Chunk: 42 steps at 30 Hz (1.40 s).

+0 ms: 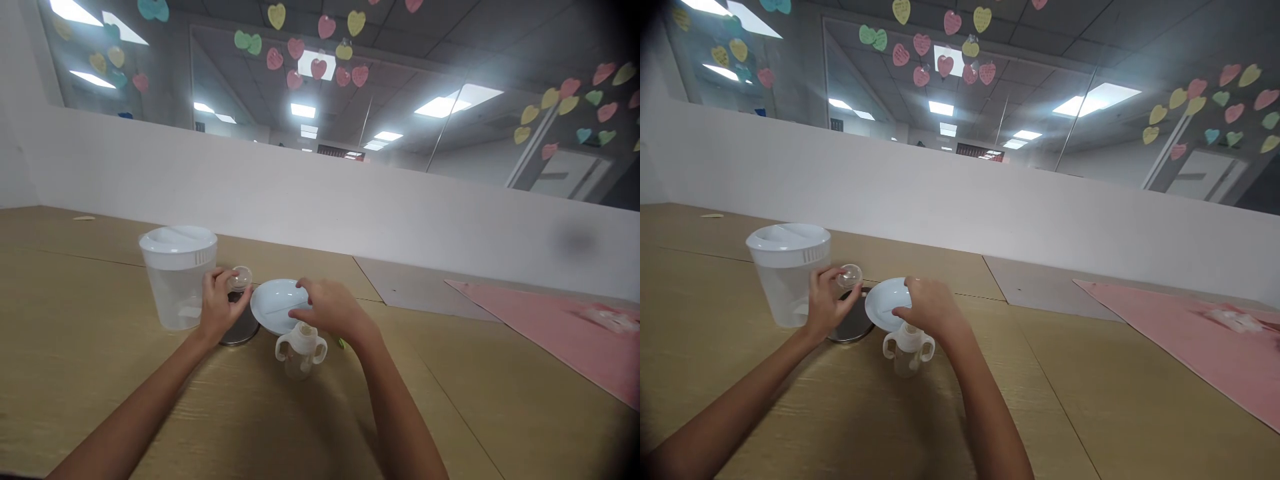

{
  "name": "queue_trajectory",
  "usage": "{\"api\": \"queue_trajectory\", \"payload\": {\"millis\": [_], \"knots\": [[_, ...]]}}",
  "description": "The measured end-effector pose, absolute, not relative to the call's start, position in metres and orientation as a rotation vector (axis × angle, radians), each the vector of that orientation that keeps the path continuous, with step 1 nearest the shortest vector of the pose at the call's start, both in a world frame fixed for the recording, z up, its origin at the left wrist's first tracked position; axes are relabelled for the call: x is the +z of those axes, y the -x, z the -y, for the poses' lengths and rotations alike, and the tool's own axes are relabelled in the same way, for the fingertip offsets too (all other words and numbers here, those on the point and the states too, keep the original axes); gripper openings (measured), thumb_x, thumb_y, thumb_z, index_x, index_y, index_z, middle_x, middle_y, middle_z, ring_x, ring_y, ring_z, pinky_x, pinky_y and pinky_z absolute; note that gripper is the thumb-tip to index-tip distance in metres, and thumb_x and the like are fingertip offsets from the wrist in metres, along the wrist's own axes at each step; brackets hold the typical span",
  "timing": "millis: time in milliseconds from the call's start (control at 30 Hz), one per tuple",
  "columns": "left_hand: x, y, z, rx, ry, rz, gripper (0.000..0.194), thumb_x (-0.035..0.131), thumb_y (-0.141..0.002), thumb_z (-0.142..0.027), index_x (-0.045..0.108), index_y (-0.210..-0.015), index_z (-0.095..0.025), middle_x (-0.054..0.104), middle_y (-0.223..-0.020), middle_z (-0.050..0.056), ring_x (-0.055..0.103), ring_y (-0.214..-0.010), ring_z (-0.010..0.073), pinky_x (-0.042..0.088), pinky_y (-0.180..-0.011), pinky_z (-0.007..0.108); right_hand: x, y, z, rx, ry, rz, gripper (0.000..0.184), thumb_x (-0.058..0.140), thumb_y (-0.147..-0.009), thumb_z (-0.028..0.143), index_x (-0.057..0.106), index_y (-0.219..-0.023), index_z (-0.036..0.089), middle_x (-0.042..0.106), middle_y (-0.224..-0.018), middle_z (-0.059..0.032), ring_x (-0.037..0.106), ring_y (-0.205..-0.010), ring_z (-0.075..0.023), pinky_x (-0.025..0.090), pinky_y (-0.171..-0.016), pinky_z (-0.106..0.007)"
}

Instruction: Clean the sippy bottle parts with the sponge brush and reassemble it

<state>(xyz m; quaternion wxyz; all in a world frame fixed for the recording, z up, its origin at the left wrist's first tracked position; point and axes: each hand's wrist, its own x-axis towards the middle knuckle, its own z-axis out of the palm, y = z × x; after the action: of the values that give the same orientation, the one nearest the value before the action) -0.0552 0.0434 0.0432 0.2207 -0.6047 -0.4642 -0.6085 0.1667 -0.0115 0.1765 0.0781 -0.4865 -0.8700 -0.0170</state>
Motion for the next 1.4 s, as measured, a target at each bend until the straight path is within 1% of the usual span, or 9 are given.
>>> {"api": "queue_trajectory", "payload": {"millis": [133, 200, 433, 600, 733, 900, 1067, 1233, 1400], "knots": [[0.040, 0.029, -0.024, -1.826, 1.787, 0.912, 0.050, 0.070, -0.073, -0.026, 0.041, -0.115, -0.020, 0.052, -0.106, 0.008, 0.053, -0.103, 0.0221, 0.046, -0.089, 0.040, 0.174, -0.156, 0.014, -0.021, 0.846, 2.651, 0.055, 0.064, -0.077, 0.022, 0.042, -0.127, 0.020, 0.055, -0.123, -0.0071, 0.051, -0.110, -0.0215, 0.041, -0.087, -0.033], [0.032, 0.018, -0.020, -1.896, 1.906, 0.792, 0.053, 0.069, -0.074, -0.025, 0.039, -0.118, -0.022, 0.052, -0.110, 0.009, 0.053, -0.105, 0.0218, 0.046, -0.090, 0.040, 0.172, -0.150, 0.015, -0.003, 0.640, 2.686, 0.052, 0.061, -0.079, 0.015, 0.042, -0.127, 0.022, 0.053, -0.124, -0.0061, 0.048, -0.113, -0.0193, 0.039, -0.092, -0.033], [0.027, 0.002, -0.012, -2.326, 2.137, 0.838, 0.066, 0.062, -0.080, -0.036, 0.027, -0.134, -0.020, 0.039, -0.132, 0.017, 0.049, -0.117, 0.0271, 0.046, -0.093, 0.042, 0.177, -0.151, 0.016, -0.034, 0.766, 2.678, 0.042, 0.068, -0.077, 0.023, 0.055, -0.116, 0.024, 0.058, -0.103, -0.0046, 0.054, -0.093, -0.0185, 0.042, -0.075, -0.029], [0.021, -0.005, -0.004, -1.881, 2.602, 1.044, 0.073, 0.059, -0.080, -0.042, 0.023, -0.138, -0.018, 0.044, -0.133, 0.016, 0.045, -0.121, 0.0301, 0.038, -0.100, 0.046, 0.190, -0.175, 0.017, 0.133, 0.949, 2.575, 0.035, 0.064, -0.080, 0.036, 0.058, -0.111, 0.022, 0.060, -0.104, -0.0037, 0.056, -0.089, -0.0164, 0.041, -0.074, -0.027], [0.013, -0.010, -0.003, -1.492, 2.844, 1.112, 0.075, 0.062, -0.077, -0.046, 0.027, -0.138, -0.020, 0.047, -0.132, 0.013, 0.046, -0.120, 0.0289, 0.037, -0.101, 0.044, 0.192, -0.191, 0.012, 0.307, 1.206, 2.659, 0.035, 0.063, -0.077, 0.041, 0.059, -0.105, 0.021, 0.062, -0.092, -0.0025, 0.056, -0.079, -0.0158, 0.039, -0.064, -0.025], [0.011, -0.014, -0.002, -1.462, 2.818, 1.259, 0.072, 0.062, -0.076, -0.045, 0.031, -0.137, -0.022, 0.057, -0.120, 0.010, 0.051, -0.113, 0.0268, 0.041, -0.096, 0.042, 0.185, -0.187, 0.005, 0.322, 1.412, 2.814, 0.042, 0.073, -0.059, 0.030, 0.057, -0.098, 0.022, 0.059, -0.090, -0.0011, 0.054, -0.074, -0.0145, 0.033, -0.053, -0.021], [0.012, -0.016, 0.000, -1.474, 2.789, 1.259, 0.067, 0.061, -0.076, -0.044, 0.036, -0.134, -0.020, 0.055, -0.123, 0.011, 0.051, -0.112, 0.0262, 0.041, -0.096, 0.041, 0.179, -0.177, 0.004, 0.282, 1.399, 2.875, 0.039, 0.070, -0.060, 0.026, 0.055, -0.096, 0.020, 0.060, -0.086, -0.0015, 0.054, -0.071, -0.0145, 0.032, -0.052, -0.021], [0.014, -0.018, 0.002, -1.409, 2.790, 1.191, 0.044, 0.057, -0.079, -0.043, 0.053, -0.117, -0.020, 0.061, -0.114, 0.009, 0.055, -0.107, 0.0255, 0.041, -0.095, 0.040, 0.174, -0.175, 0.002, 0.264, 1.417, 2.883, 0.043, 0.070, -0.060, 0.027, 0.053, -0.098, 0.019, 0.060, -0.089, -0.0034, 0.055, -0.074, -0.0155, 0.034, -0.054, -0.021], [0.012, -0.019, 0.004, -1.412, 2.749, 1.241, 0.042, 0.055, -0.080, -0.044, 0.055, -0.114, -0.020, 0.062, -0.112, 0.009, 0.055, -0.106, 0.0253, 0.041, -0.094, 0.040, 0.168, -0.176, -0.001, 0.283, 1.402, 2.877, 0.047, 0.073, -0.059, 0.029, 0.050, -0.100, 0.020, 0.059, -0.089, -0.0032, 0.055, -0.075, -0.0163, 0.032, -0.052, -0.021]]}}
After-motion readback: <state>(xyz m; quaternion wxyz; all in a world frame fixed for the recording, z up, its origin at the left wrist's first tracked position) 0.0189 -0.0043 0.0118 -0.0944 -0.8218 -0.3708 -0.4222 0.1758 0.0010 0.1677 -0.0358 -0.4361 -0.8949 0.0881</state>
